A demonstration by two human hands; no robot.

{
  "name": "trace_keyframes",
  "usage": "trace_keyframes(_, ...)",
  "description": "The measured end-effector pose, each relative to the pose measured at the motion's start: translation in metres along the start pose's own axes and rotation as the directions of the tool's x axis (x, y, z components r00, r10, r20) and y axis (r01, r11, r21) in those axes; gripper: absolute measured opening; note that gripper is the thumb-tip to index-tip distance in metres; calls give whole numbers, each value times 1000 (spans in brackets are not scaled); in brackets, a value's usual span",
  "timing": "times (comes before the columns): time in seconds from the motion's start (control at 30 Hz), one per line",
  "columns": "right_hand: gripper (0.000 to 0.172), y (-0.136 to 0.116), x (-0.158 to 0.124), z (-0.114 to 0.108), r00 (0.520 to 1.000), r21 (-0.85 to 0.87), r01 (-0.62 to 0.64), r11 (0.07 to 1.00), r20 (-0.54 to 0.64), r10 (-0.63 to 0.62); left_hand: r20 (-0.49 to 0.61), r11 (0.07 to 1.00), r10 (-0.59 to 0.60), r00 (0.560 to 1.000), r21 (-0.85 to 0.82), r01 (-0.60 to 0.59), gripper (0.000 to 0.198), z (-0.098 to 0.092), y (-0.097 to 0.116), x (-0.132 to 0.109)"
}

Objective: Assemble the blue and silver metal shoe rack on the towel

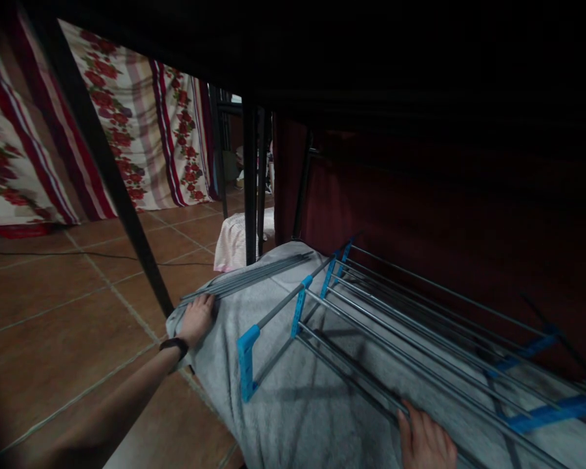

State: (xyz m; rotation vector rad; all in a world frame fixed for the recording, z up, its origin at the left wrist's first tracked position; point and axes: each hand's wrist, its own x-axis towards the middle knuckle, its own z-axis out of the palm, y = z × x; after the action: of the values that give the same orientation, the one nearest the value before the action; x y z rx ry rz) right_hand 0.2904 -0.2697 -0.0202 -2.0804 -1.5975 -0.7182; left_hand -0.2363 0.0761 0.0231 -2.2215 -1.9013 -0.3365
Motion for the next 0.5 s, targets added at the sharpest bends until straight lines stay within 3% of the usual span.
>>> trace_keyframes(0.13, 48, 3, 0, 4, 1000, -21, 15, 1000, -23, -16, 39, 997, -73, 997, -14, 73, 46, -6, -1, 11)
trace_keyframes(0.27, 46, 3, 1, 5, 999, -32, 4, 999, -52, -6, 92, 998, -56, 994, 2, 56, 39, -10, -1, 21)
trace_keyframes(0.5, 49, -6, 1, -1, 1000, -55, -18, 998, 5, 19, 150, 1000, -20, 989, 4, 19, 38, -7, -10, 33)
